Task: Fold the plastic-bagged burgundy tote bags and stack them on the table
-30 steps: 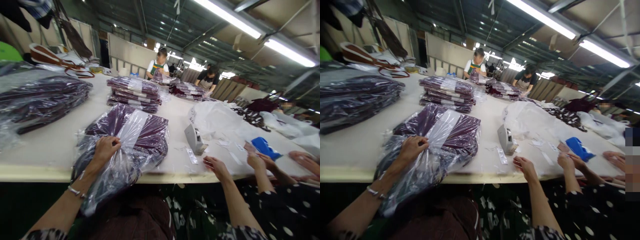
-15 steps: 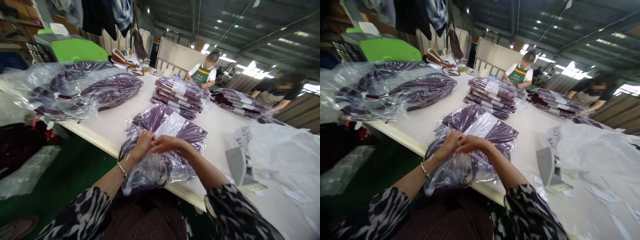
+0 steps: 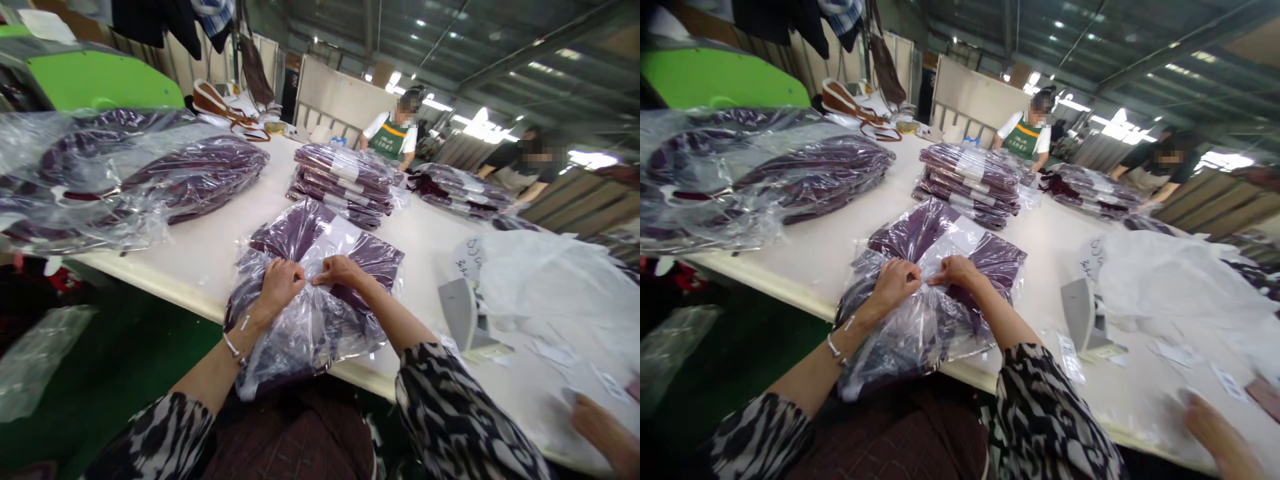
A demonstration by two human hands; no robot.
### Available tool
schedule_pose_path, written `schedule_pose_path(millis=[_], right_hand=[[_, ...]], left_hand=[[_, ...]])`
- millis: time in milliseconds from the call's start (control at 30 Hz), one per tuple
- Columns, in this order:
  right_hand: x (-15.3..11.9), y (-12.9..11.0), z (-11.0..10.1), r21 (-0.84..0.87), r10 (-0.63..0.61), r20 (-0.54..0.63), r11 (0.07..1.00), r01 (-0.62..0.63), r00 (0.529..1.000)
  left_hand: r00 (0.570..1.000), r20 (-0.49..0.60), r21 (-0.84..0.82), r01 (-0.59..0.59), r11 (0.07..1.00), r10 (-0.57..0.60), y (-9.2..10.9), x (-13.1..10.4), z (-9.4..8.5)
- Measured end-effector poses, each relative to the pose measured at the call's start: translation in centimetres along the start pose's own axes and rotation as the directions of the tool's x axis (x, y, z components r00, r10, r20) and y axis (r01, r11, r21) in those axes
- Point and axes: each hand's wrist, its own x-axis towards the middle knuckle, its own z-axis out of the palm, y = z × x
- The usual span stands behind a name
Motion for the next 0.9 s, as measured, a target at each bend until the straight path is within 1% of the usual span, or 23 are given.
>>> schedule_pose_path(millis=[67, 100, 133, 167, 200, 233, 267, 300, 333, 367, 400, 433, 500, 567, 600, 667, 733, 800, 900], right_hand=[[-2.1, 3.2, -0.1, 0.058, 0.063, -0.160, 0.997, -0.055, 0.985], [-3.6, 5.1, -0.3, 0.074, 0.097, -0.248, 0.994, -0.081, 0.964], [-5.5, 7.3, -0.5, 0.102, 0.132, -0.335, 0.989, -0.103, 0.933], [-7.7, 9.6, -0.7, 0.172, 0.197, -0.432, 0.976, -0.133, 0.880], [-10.3, 12.1, -0.9, 0.272, 0.294, -0.523, 0.947, -0.170, 0.800], [-13.0, 14.6, -1.2, 0.386, 0.412, -0.590, 0.899, -0.206, 0.695], [-15.9, 17.0, -1.4, 0.506, 0.547, -0.618, 0.827, -0.246, 0.565], [-18.7, 19.4, -1.6, 0.586, 0.651, -0.611, 0.754, -0.297, 0.450], [-21.3, 21.5, -1.7, 0.640, 0.726, -0.584, 0.687, -0.344, 0.363], [-23.6, 23.4, -1.7, 0.685, 0.784, -0.540, 0.621, -0.382, 0.306], [-25.4, 25.0, -1.6, 0.719, 0.825, -0.488, 0.565, -0.406, 0.284], [-26.7, 26.3, -1.4, 0.756, 0.860, -0.424, 0.509, -0.412, 0.283], [-27.8, 28.2, -0.7, 0.825, 0.900, -0.292, 0.408, -0.390, 0.324], [-27.6, 29.3, 0.0, 0.880, 0.907, -0.198, 0.331, -0.341, 0.371], [-27.3, 29.7, 0.3, 0.900, 0.908, -0.172, 0.303, -0.313, 0.383], [-26.8, 30.2, 0.6, 0.930, 0.910, -0.154, 0.265, -0.254, 0.385], [-26.9, 30.5, 0.6, 0.949, 0.914, -0.168, 0.251, -0.191, 0.368], [-27.6, 30.5, 0.5, 0.957, 0.918, -0.201, 0.259, -0.133, 0.342], [-29.3, 30.0, 0.8, 0.952, 0.916, -0.268, 0.300, -0.065, 0.300]], left_hand=[[1.000, 0.005, -0.001, -0.008, 1.000, 0.008, -0.1, 0.0, -0.1], [1.000, 0.012, -0.003, -0.010, 1.000, 0.011, -0.1, 0.1, -0.1], [1.000, 0.020, -0.004, -0.011, 1.000, 0.011, -0.2, 0.2, -0.1], [1.000, 0.027, -0.002, -0.011, 1.000, 0.011, -0.3, 0.2, -0.1], [0.999, 0.032, 0.004, -0.009, 1.000, 0.008, -0.5, 0.4, -0.1], [0.999, 0.037, 0.012, -0.007, 1.000, 0.006, -0.6, 0.5, -0.1], [0.999, 0.042, 0.020, -0.006, 1.000, 0.005, -0.7, 0.6, -0.1], [0.999, 0.047, 0.028, -0.006, 1.000, 0.005, -0.8, 0.7, 0.0], [0.999, 0.053, 0.035, -0.007, 0.999, 0.005, -0.9, 0.8, 0.0], [0.998, 0.059, 0.043, -0.006, 0.999, 0.003, -0.9, 0.9, 0.0], [0.998, 0.065, 0.050, -0.003, 0.999, -0.001, -1.0, 1.0, 0.0], [0.998, 0.069, 0.057, 0.001, 0.998, -0.005, -1.0, 1.0, 0.0], [0.998, 0.069, 0.065, 0.006, 0.998, -0.011, -1.1, 1.2, 0.1], [0.997, 0.070, 0.062, 0.008, 0.998, -0.012, -1.2, 1.3, 0.1], [0.997, 0.072, 0.057, 0.006, 0.998, -0.010, -1.3, 1.3, 0.2], [0.997, 0.075, 0.047, 0.004, 0.999, -0.008, -1.3, 1.4, 0.2], [0.998, 0.069, 0.043, 0.005, 0.999, -0.008, -1.3, 1.4, 0.2], [0.998, 0.063, 0.048, 0.010, 0.999, -0.013, -1.2, 1.4, 0.1], [0.997, 0.073, 0.051, 0.017, 0.999, -0.021, -0.9, 1.3, -0.1]])
